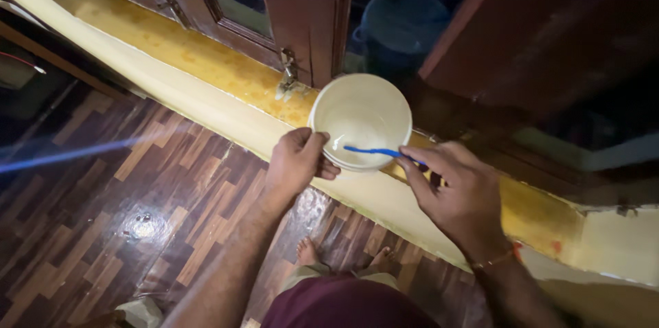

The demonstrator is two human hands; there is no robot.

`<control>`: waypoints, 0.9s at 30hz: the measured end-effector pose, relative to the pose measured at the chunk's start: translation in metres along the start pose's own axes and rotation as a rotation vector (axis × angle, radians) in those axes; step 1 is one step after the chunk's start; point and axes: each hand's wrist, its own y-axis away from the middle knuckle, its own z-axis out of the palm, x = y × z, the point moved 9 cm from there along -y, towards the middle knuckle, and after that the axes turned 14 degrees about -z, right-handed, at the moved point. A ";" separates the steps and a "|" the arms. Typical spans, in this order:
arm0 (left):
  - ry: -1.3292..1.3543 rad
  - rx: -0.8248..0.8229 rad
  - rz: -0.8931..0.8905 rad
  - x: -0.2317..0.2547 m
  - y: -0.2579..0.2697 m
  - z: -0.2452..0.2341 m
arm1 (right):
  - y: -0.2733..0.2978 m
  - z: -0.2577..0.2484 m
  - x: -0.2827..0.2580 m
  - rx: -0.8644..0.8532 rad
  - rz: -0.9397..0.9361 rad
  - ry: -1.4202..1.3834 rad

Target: The person scrubs the metal latch and lock mechanism on a wooden window frame using a toothbrush dipped in water from a bucket. They repeatedly scrub the latch, dip the brush, and continue cleaning the hardware.

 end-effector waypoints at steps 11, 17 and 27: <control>-0.083 0.116 0.028 0.019 -0.026 -0.058 | -0.040 0.034 -0.019 0.099 0.081 -0.054; 0.042 -0.017 -0.001 0.002 -0.046 -0.056 | -0.038 0.035 -0.021 0.155 0.033 -0.022; -0.040 -0.040 0.127 0.001 -0.054 -0.052 | -0.019 0.039 -0.011 0.146 -0.010 0.214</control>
